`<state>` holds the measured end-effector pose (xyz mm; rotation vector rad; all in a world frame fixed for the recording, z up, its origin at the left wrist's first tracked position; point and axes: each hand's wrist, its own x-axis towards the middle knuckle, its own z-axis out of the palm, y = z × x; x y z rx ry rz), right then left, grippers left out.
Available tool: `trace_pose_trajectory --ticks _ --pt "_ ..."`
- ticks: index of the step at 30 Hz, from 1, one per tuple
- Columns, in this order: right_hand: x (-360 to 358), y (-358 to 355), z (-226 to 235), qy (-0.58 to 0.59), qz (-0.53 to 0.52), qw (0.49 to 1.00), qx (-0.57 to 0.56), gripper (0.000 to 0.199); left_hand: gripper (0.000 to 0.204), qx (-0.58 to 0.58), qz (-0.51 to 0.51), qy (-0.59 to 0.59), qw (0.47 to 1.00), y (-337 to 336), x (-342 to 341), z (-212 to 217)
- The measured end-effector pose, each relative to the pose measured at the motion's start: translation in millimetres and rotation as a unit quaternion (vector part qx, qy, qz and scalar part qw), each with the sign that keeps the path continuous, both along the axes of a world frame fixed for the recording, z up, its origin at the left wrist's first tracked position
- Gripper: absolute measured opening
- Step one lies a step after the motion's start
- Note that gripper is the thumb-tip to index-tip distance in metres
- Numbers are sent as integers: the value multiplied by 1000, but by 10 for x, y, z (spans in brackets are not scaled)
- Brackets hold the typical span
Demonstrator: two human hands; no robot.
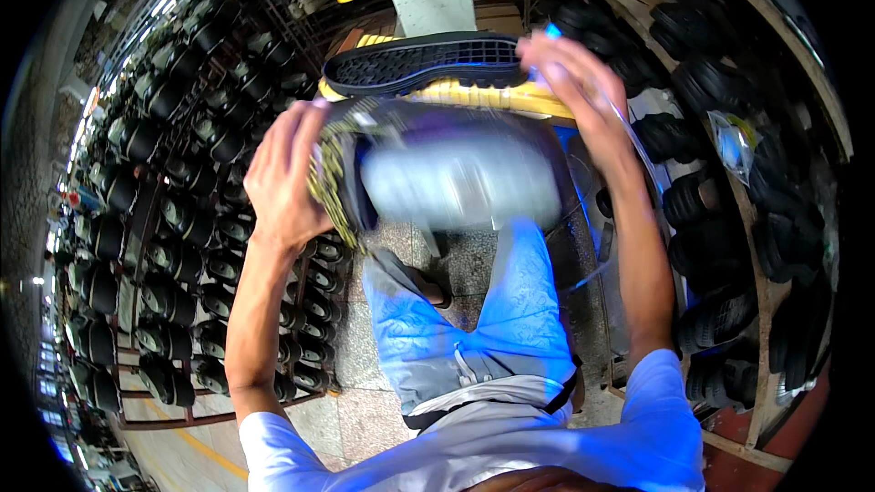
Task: The person takes a shoe upper from a rack, places it onto a pneumatic pressing machine alongside a shoe sole, and then uses a blue tool to apply adhesive or mark around the edge where the sole meets the upper.
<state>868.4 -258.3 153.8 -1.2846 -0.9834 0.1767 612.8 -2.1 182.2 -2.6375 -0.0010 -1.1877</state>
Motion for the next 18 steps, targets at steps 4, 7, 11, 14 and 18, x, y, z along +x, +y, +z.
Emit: trace_pose_trajectory --ticks 4,7,11,14,18 --pt "879 348 -218 -198 -48 968 -149 88 85 -104 64 5 993 353 388 200" --pt "968 351 -282 -149 -38 975 -158 91 97 -116 81 78 987 575 679 372" --pt "986 390 -244 -121 -8 982 -145 95 104 -96 58 213 971 610 1047 542" --pt "1085 394 -311 -89 10 987 -130 91 107 -121 65 288 948 504 1435 566" --pt "1134 436 -227 -82 21 986 -147 87 108 -146 2 281 949 763 1655 549"
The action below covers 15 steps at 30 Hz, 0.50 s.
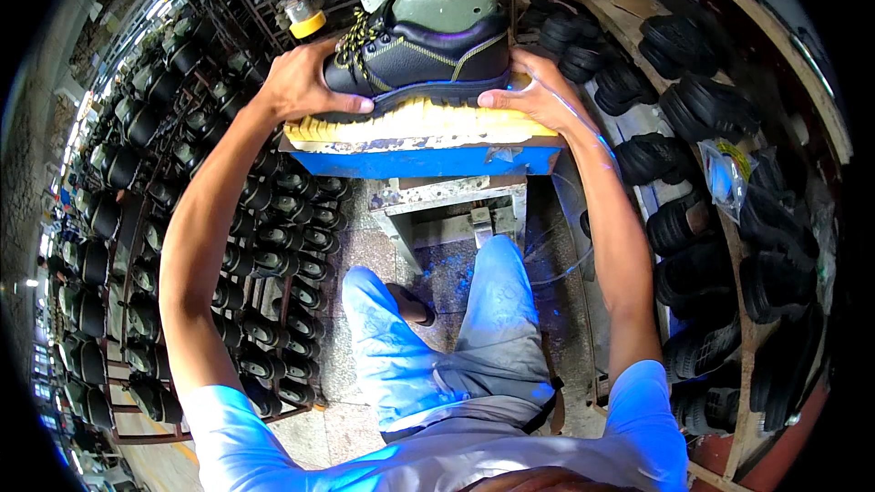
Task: The person takes a shoe upper from a rack, places it onto a pneumatic pressing machine alongside a shoe sole, and then uses a blue tool to apply adhesive or mark around the edge where the sole meets the upper.
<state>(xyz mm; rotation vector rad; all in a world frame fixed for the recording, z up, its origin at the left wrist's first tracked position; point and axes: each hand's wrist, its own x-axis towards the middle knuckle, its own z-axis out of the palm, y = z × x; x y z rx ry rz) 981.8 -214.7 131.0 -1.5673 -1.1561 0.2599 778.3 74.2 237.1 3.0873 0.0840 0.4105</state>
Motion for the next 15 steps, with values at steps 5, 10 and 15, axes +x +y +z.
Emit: trace_pose_trajectory --ticks 5,10,15 --pt "-28 47 -8 -8 -24 1000 0 82 96 -221 -20 76 972 418 -175 -94" --pt "154 51 -61 30 -4 999 -23 83 73 -424 -86 36 901 609 -509 -228" --pt "-27 82 16 5 -35 999 -26 85 72 -397 -89 50 912 696 -483 -194"
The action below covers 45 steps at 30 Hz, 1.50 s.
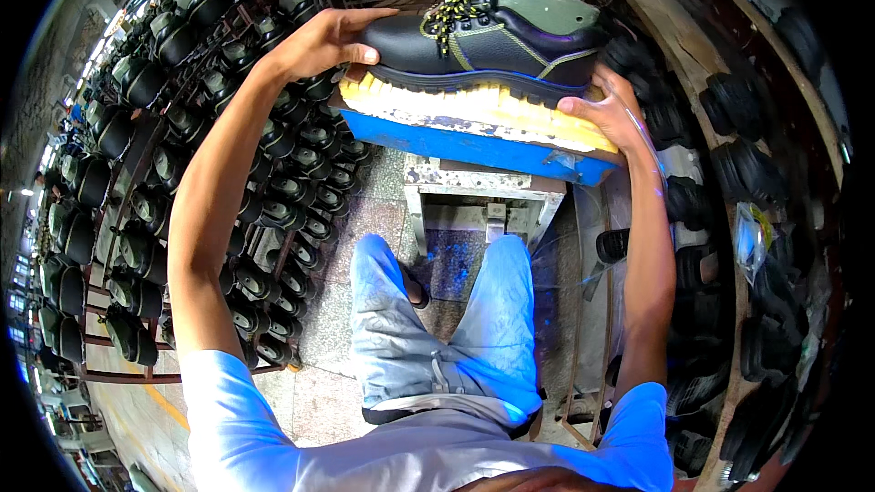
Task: The person takes a shoe upper from a rack, places it onto a pneumatic pressing machine alongside a shoe sole, and then uses a blue tool to apply adhesive or mark around the edge where the sole meets the upper.
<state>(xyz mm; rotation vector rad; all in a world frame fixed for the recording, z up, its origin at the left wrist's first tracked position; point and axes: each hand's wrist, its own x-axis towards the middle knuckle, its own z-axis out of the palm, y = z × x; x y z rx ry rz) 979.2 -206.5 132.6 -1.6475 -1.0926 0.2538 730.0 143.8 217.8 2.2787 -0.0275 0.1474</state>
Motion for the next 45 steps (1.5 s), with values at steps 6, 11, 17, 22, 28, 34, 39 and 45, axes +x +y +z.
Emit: trace_pose_trajectory --ticks 6,11,17,22,28,34,39,45 --pt "137 -52 -64 2 -4 1000 -17 90 72 275 38 20 961 -48 125 102" --pt "94 -21 21 -45 -32 998 -20 91 61 -23 35 -39 998 106 -16 -260" --pt "-44 23 23 -34 -21 999 4 86 57 -95 81 -119 985 -6 -47 -411" --pt "-103 -1 65 3 -44 999 21 83 54 -95 99 -86 987 -63 -46 -373" --pt "-33 -58 63 3 7 1000 -14 76 61 -88 100 -97 986 -38 1 -374" --pt "44 -43 -32 -46 7 999 12 71 58 -55 84 -86 991 -17 -60 -362" --pt "-202 -435 -222 -138 -144 971 130 51 52 -14 146 -164 976 -519 -334 -594" --pt "-1378 -845 50 -203 -113 967 109 41 34 294 202 -546 758 -1494 -608 -1245"
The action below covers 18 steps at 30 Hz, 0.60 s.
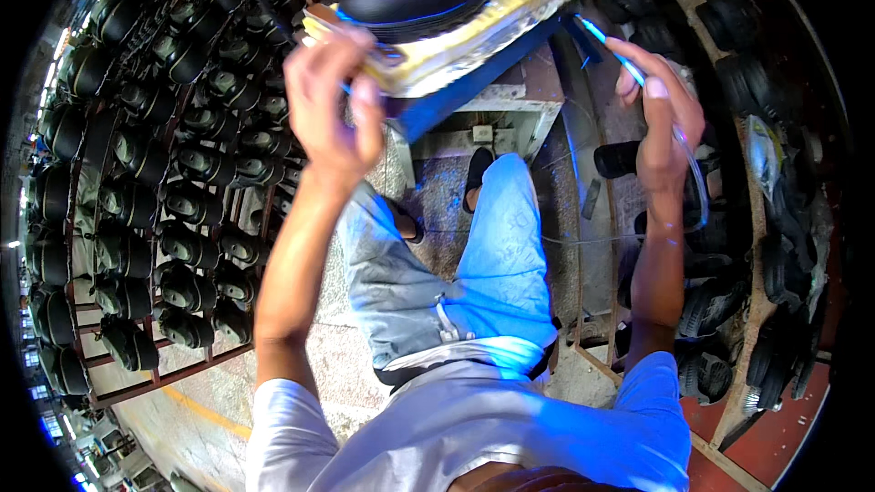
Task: The person takes a shoe upper from a rack, places it onto a pneumatic pressing machine alongside a shoe sole, and then uses a blue tool to apply adhesive or mark around the edge where the sole meets the upper.
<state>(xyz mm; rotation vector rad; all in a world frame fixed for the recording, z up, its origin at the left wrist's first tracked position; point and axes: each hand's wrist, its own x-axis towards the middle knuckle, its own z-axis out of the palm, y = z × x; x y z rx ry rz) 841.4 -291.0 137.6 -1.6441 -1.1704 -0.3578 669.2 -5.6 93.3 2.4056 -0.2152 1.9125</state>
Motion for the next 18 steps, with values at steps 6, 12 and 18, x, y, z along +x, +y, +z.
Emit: trace_pose_trajectory --ticks 6,12,18 --pt "-395 204 335 -131 147 980 -11 26 27 124 -98 70 985 -743 94 -216" --pt "-317 315 302 -201 119 972 23 21 23 117 -57 68 989 -1252 353 -212" --pt "-269 384 250 -232 97 967 28 20 25 98 -46 61 992 -1192 320 -234"
